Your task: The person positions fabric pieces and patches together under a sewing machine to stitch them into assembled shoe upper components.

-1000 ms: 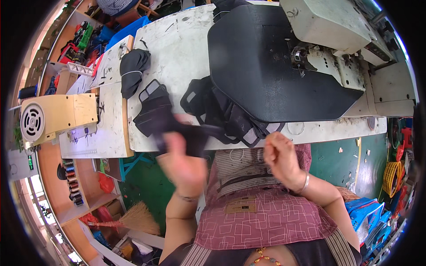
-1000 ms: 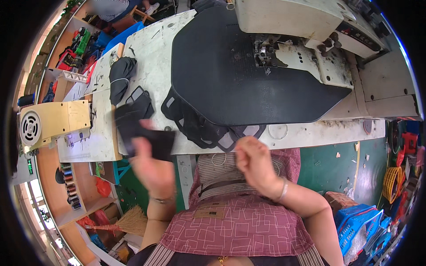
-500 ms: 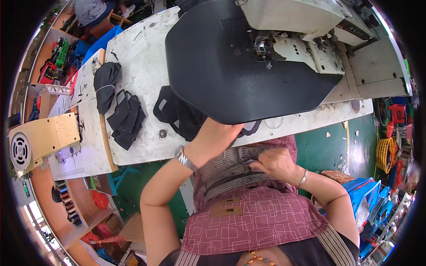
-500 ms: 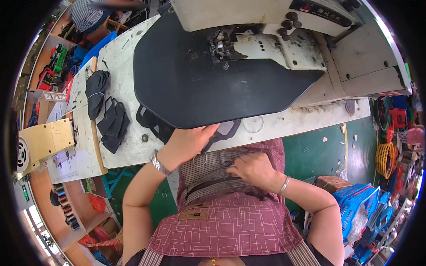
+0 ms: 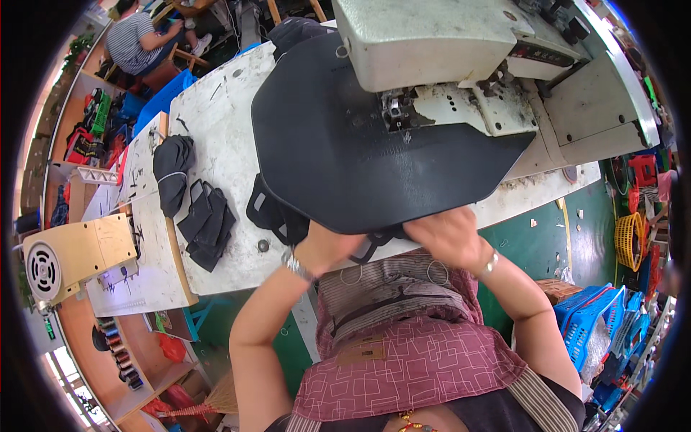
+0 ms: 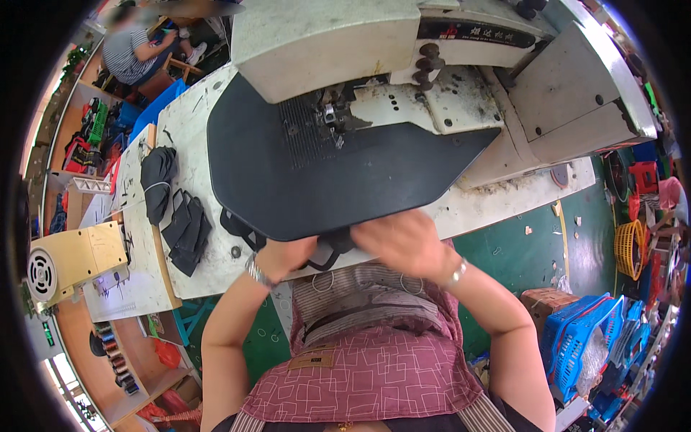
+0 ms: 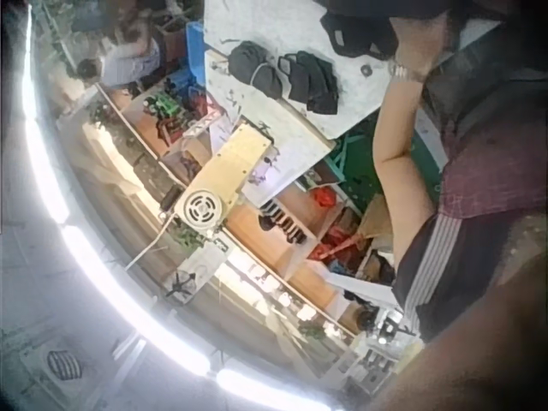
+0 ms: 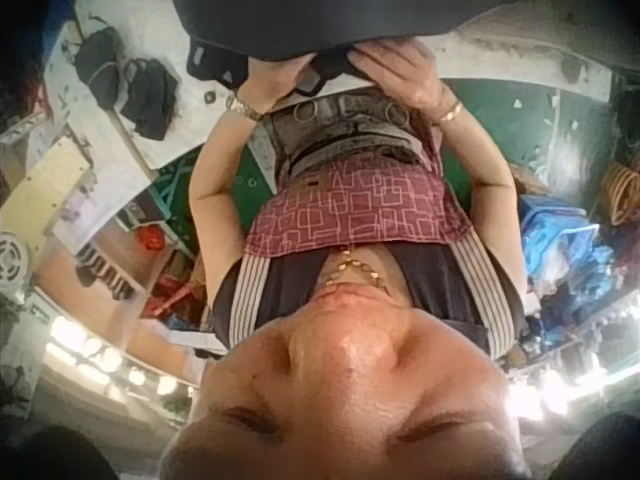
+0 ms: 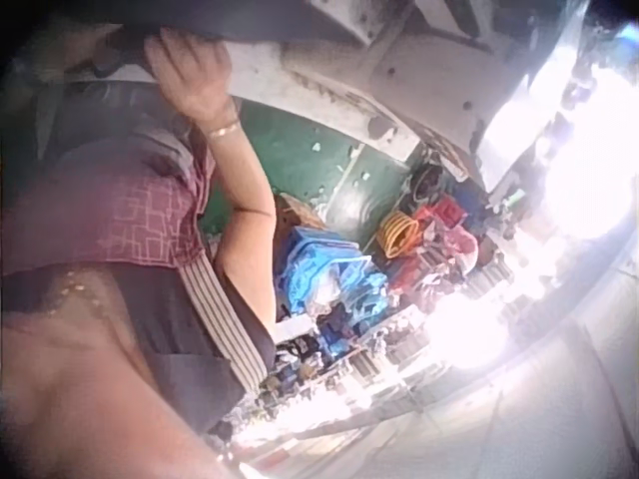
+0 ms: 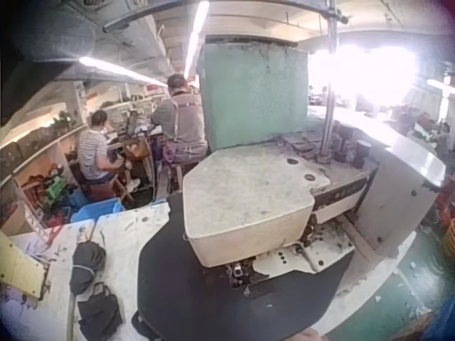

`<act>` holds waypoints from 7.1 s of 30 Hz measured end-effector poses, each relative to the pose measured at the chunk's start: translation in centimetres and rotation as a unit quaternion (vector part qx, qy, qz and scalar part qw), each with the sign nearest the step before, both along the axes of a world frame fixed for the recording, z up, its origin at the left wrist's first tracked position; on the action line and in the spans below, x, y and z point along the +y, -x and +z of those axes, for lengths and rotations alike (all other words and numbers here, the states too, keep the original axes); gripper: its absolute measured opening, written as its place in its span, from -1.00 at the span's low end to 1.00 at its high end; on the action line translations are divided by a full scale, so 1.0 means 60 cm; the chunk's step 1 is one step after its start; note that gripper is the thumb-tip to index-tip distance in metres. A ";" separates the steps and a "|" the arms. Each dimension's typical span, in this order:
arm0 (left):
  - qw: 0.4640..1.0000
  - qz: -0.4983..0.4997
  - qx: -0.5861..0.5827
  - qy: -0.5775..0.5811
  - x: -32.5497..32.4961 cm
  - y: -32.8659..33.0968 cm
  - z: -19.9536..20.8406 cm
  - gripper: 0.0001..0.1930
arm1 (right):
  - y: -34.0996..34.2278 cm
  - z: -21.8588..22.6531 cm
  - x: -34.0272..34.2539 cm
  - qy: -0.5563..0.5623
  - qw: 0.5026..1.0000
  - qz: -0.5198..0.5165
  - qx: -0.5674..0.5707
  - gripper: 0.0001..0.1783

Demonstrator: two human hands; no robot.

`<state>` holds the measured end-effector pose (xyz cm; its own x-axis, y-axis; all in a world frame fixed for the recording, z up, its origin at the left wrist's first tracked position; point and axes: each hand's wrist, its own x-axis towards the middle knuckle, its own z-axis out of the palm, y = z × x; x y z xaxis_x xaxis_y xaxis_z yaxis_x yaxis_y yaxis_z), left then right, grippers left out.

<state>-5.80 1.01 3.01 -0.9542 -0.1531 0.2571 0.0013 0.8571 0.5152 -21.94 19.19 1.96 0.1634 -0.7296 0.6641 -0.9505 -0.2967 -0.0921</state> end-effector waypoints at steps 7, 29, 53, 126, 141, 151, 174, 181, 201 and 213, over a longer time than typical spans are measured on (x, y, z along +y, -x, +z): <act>0.874 -0.167 0.336 0.310 0.042 -0.078 0.157 -0.81 | -0.013 0.166 0.058 0.092 0.981 0.154 -0.081 -0.74; 0.987 0.002 0.047 0.157 -0.022 0.041 0.187 -0.26 | 0.058 0.165 -0.036 0.015 0.987 -0.037 -0.158 -0.63; 0.990 -0.003 0.033 0.137 -0.033 0.047 0.186 -0.24 | 0.079 0.178 -0.046 0.016 0.987 -0.027 -0.161 -0.76; 0.990 -0.034 0.086 0.102 -0.111 0.076 0.182 -0.68 | 0.047 0.190 -0.095 -0.123 0.983 -0.021 -0.134 -0.69; 0.977 0.050 0.056 0.201 -0.032 0.057 0.195 -0.54 | 0.050 0.190 -0.091 -0.095 0.980 -0.010 -0.172 -0.72; 0.977 0.068 0.060 0.195 -0.048 0.071 0.192 -0.65 | 0.046 0.184 -0.087 -0.074 0.988 -0.010 -0.133 -0.72; 0.955 0.083 0.002 0.286 -0.133 0.113 0.183 -0.52 | 0.043 0.194 -0.089 -0.095 0.984 -0.023 -0.148 -0.68; 0.935 -0.113 0.007 0.337 -0.040 -0.044 0.158 -0.28 | 0.018 0.146 0.000 0.032 0.984 0.123 -0.127 -0.74; 0.976 0.103 0.007 0.193 -0.116 -0.037 0.169 -0.16 | -0.077 0.109 -0.022 -0.119 0.928 0.145 -0.321 -0.83; 0.568 0.108 0.320 -0.751 0.040 -0.155 0.148 -0.65 | -0.135 0.121 -0.066 -0.301 0.696 0.125 -0.640 -0.71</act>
